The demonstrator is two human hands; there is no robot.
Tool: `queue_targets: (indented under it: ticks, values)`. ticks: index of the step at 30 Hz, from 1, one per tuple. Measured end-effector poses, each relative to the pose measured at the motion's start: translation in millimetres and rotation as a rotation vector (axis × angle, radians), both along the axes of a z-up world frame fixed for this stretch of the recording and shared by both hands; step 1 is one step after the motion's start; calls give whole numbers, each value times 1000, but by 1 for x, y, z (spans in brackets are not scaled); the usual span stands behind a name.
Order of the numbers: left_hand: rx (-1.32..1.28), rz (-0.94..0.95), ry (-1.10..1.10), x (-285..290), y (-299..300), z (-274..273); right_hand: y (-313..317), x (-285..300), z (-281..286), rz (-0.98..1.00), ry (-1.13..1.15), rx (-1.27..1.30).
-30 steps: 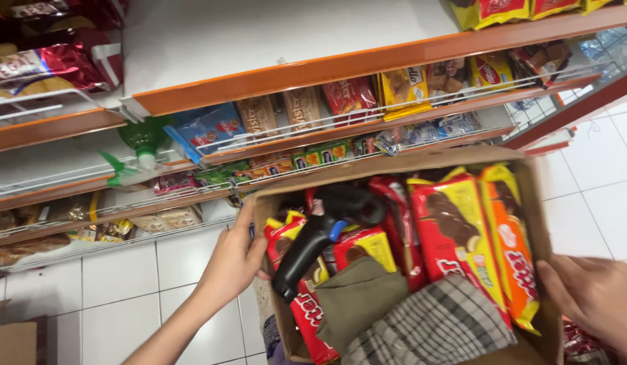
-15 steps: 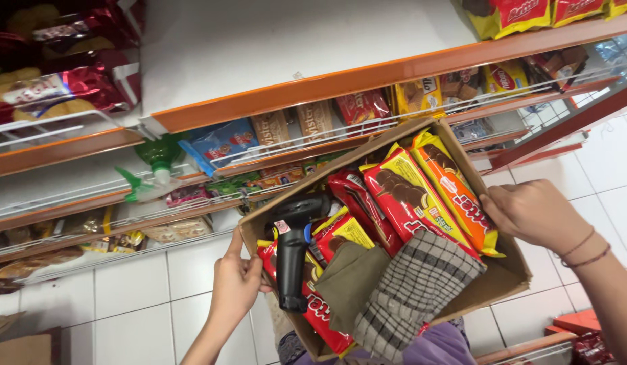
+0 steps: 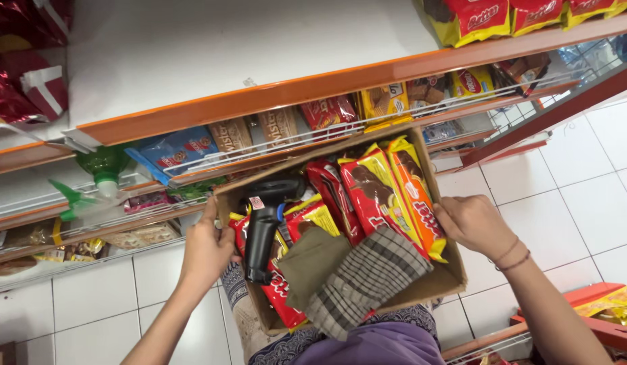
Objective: The person cleans the front edges of store shelves using a cloth and a spray bottle. They repeatedly wipe the orange shelf trim, occasionally spray the surface, and move a cardboard box and other items to access different sections.
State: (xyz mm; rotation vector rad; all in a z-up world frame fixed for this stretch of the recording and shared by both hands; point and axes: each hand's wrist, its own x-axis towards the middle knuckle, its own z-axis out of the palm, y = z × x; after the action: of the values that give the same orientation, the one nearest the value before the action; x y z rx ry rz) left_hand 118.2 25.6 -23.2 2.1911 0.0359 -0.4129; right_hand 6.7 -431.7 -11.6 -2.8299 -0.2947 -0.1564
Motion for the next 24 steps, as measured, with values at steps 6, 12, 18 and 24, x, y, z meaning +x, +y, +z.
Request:
queue_targets:
  ticks: [6,12,18,24]
  values:
    - [-8,23,-15,7,0,-5,8,17,-4,-58,61,132]
    - [-42,27,-32,10,5,-11,15,18,2,-104,86,144]
    - [-10,-23,-94,11,10,-15,16,15,4,-100,50,19]
    - [-59,-31,-85,5,6,-19,11,8,-4,-141,22,-54]
